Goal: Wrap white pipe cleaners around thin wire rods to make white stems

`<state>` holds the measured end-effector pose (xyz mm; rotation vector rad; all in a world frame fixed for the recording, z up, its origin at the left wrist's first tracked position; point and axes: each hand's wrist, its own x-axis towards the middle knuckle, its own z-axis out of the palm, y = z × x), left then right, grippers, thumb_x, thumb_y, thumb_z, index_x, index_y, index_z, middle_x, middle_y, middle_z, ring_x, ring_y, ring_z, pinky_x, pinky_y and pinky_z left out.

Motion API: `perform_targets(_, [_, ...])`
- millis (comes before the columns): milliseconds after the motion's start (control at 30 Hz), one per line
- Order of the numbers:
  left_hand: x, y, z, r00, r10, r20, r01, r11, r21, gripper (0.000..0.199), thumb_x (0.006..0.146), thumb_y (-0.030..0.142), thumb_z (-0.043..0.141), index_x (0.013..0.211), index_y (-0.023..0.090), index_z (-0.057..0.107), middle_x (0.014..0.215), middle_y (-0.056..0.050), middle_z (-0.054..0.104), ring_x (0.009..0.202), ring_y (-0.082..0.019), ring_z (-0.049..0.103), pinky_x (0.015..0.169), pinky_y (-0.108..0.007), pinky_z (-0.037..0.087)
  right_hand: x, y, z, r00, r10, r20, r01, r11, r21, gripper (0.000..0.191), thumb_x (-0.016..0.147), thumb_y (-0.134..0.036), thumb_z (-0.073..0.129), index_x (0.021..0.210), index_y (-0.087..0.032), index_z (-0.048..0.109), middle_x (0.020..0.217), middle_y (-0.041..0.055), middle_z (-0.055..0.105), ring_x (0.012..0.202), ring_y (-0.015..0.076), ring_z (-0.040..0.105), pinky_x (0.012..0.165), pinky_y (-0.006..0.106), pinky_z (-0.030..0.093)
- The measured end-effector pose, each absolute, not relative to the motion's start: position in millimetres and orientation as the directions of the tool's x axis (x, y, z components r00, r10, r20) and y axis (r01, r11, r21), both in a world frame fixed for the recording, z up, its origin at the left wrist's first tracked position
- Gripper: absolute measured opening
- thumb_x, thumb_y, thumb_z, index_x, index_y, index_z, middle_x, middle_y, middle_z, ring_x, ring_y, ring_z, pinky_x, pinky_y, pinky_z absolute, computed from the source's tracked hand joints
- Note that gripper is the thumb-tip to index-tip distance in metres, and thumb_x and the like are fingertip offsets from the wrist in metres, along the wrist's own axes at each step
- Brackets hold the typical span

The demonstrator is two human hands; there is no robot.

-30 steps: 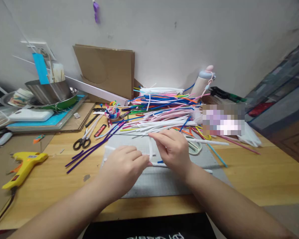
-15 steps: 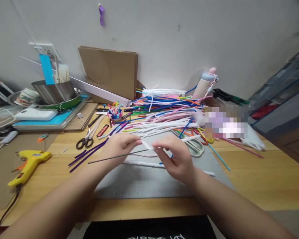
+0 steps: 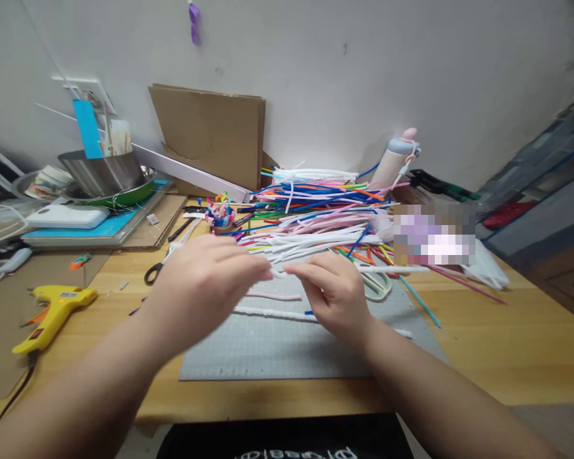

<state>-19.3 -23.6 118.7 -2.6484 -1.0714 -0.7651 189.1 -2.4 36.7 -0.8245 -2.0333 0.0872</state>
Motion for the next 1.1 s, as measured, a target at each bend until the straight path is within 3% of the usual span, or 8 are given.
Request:
perform_targets(100, [-37, 3, 122, 0.583, 0.635, 0.507, 0.661, -0.733, 0.158, 0.022, 0.087, 0.03, 0.051, 0.079, 0.019, 0.068, 0.072, -0.001, 0.068, 0.068, -0.014, 0.06, 0.067, -0.026, 0.042, 189, -7, 41, -0.419, 0.528, 0.739, 0.372, 0.842, -0.391, 0.021, 0.084, -0.009, 0.052, 0.095, -0.018, 0.066, 0.077, 0.0035, 0.065, 0.072, 0.0164, 0.055, 0.066, 0.032, 0.039])
perform_targets(300, [-22, 10, 67, 0.547, 0.803, 0.237, 0.661, -0.587, 0.467, 0.032, 0.091, 0.034, 0.042, 0.076, 0.017, 0.065, 0.059, 0.003, 0.059, 0.055, -0.01, 0.052, 0.053, -0.02, 0.037, 189, -12, 40, -0.336, 0.52, 0.786, 0.233, 0.854, -0.465, 0.026, 0.082, -0.005, 0.054, 0.099, -0.021, 0.063, 0.083, 0.0025, 0.065, 0.075, 0.0154, 0.057, 0.069, 0.031, 0.041])
perform_targets(433, [7, -23, 41, 0.572, 0.793, 0.21, 0.716, -0.607, 0.345, 0.032, 0.092, 0.03, 0.039, 0.072, 0.018, 0.061, 0.062, 0.001, 0.059, 0.06, -0.012, 0.053, 0.056, -0.023, 0.038, 190, -7, 33, -0.231, 0.582, 0.78, 0.435, 0.778, -0.453, 0.033, 0.084, -0.006, 0.051, 0.109, -0.024, 0.063, 0.085, 0.0032, 0.064, 0.077, 0.0167, 0.055, 0.07, 0.032, 0.04])
perform_targets(533, [14, -43, 55, 0.616, 0.719, 0.323, 0.711, -0.683, 0.166, 0.033, 0.092, 0.03, 0.038, 0.071, 0.017, 0.06, 0.062, -0.001, 0.059, 0.059, -0.014, 0.052, 0.054, -0.025, 0.036, 191, -1, 31, -0.297, 0.605, 0.739, 0.602, 0.72, -0.347, 0.034, 0.085, -0.009, 0.048, 0.109, -0.026, 0.065, 0.077, 0.0026, 0.062, 0.073, 0.0172, 0.052, 0.066, 0.032, 0.036])
perform_targets(700, [-15, -28, 111, 0.604, 0.62, 0.501, 0.705, -0.709, 0.027, 0.022, 0.088, 0.028, 0.048, 0.081, 0.02, 0.067, 0.067, -0.001, 0.065, 0.064, -0.014, 0.056, 0.06, -0.027, 0.04, 192, 1, 37, -0.414, 0.593, 0.691, 0.593, 0.751, -0.29, 0.029, 0.086, -0.012, 0.048, 0.102, -0.025, 0.068, 0.072, 0.0025, 0.061, 0.07, 0.0172, 0.05, 0.064, 0.032, 0.033])
perform_targets(800, [-33, -4, 120, 0.505, 0.675, 0.538, 0.721, -0.672, 0.166, 0.021, 0.085, 0.033, 0.053, 0.078, 0.021, 0.069, 0.069, 0.0, 0.068, 0.065, -0.013, 0.059, 0.063, -0.025, 0.043, 192, -3, 42, -0.445, 0.545, 0.71, 0.431, 0.826, -0.363, 0.028, 0.086, -0.011, 0.047, 0.099, -0.024, 0.068, 0.073, 0.0021, 0.061, 0.07, 0.0161, 0.051, 0.066, 0.032, 0.036])
perform_targets(933, [-27, 10, 86, 0.399, 0.836, 0.377, 0.689, -0.545, 0.478, 0.025, 0.087, 0.033, 0.049, 0.078, 0.018, 0.067, 0.054, 0.004, 0.057, 0.05, -0.009, 0.05, 0.05, -0.02, 0.037, 191, -9, 46, -0.413, 0.53, 0.74, 0.248, 0.848, -0.469, 0.027, 0.085, -0.008, 0.05, 0.099, -0.023, 0.066, 0.077, 0.0015, 0.062, 0.072, 0.0148, 0.054, 0.069, 0.031, 0.039])
perform_targets(1100, [4, -12, 39, 0.432, 0.88, 0.198, 0.722, -0.469, 0.51, 0.03, 0.09, 0.032, 0.043, 0.071, 0.018, 0.061, 0.063, 0.003, 0.058, 0.059, -0.011, 0.052, 0.054, -0.021, 0.037, 190, -7, 41, -0.278, 0.595, 0.754, 0.273, 0.802, -0.532, 0.028, 0.084, -0.01, 0.054, 0.106, -0.025, 0.064, 0.083, 0.002, 0.063, 0.077, 0.0159, 0.056, 0.071, 0.032, 0.04])
